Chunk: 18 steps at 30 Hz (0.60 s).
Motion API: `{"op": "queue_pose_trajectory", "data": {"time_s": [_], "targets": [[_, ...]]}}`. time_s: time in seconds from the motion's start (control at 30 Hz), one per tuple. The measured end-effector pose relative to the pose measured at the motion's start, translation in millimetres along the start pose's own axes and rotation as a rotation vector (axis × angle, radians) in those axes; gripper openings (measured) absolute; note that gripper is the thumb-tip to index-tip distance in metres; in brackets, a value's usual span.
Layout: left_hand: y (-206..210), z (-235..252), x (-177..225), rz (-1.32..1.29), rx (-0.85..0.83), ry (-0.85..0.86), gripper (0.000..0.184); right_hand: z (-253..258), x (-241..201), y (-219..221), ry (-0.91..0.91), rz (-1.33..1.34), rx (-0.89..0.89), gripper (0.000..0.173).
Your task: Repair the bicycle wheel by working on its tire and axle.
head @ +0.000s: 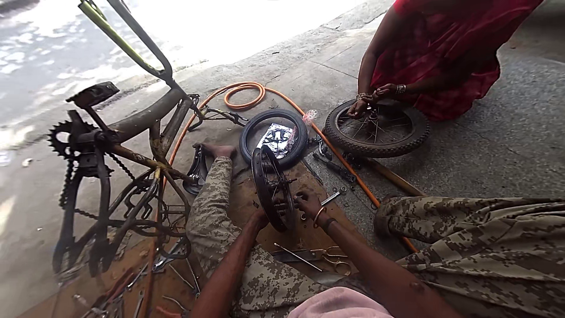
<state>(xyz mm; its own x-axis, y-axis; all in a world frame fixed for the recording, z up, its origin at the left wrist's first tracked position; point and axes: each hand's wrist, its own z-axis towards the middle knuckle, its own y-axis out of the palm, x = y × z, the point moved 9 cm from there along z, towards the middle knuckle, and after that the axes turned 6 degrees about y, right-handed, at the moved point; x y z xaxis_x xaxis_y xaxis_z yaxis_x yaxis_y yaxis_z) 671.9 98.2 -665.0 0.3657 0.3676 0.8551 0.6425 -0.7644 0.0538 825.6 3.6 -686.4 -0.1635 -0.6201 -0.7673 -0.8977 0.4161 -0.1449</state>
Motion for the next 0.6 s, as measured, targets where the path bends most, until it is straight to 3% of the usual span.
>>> {"op": "queue_pose_trajectory", "data": {"time_s": [0.1,0.23,0.3,0.4,0.5,0.6], "targets": [[2,3,1,-0.234,0.164,0.042,0.038,-9,-16,-18,-0.003,0.027,0.086,0.035],[-10,-13,37,-0.109,0.344,0.231,0.039,-64,-82,-77,-0.093,0.226,0.256,0.031],[-7,-37,83,-0.064,0.453,0.351,0.035,-113,-128,-106,-0.182,0.330,0.283,0.029],[0,-84,156,0.196,0.670,0.495,0.036,-186,-182,-135,-0.455,0.346,0.255,0.032],[16,-125,215,0.439,0.795,0.732,0.048,-231,-201,-157,-0.683,0.240,0.267,0.041],[37,-153,246,0.521,0.838,0.926,0.047,-253,-204,-175,-0.791,0.224,0.306,0.046]]}}
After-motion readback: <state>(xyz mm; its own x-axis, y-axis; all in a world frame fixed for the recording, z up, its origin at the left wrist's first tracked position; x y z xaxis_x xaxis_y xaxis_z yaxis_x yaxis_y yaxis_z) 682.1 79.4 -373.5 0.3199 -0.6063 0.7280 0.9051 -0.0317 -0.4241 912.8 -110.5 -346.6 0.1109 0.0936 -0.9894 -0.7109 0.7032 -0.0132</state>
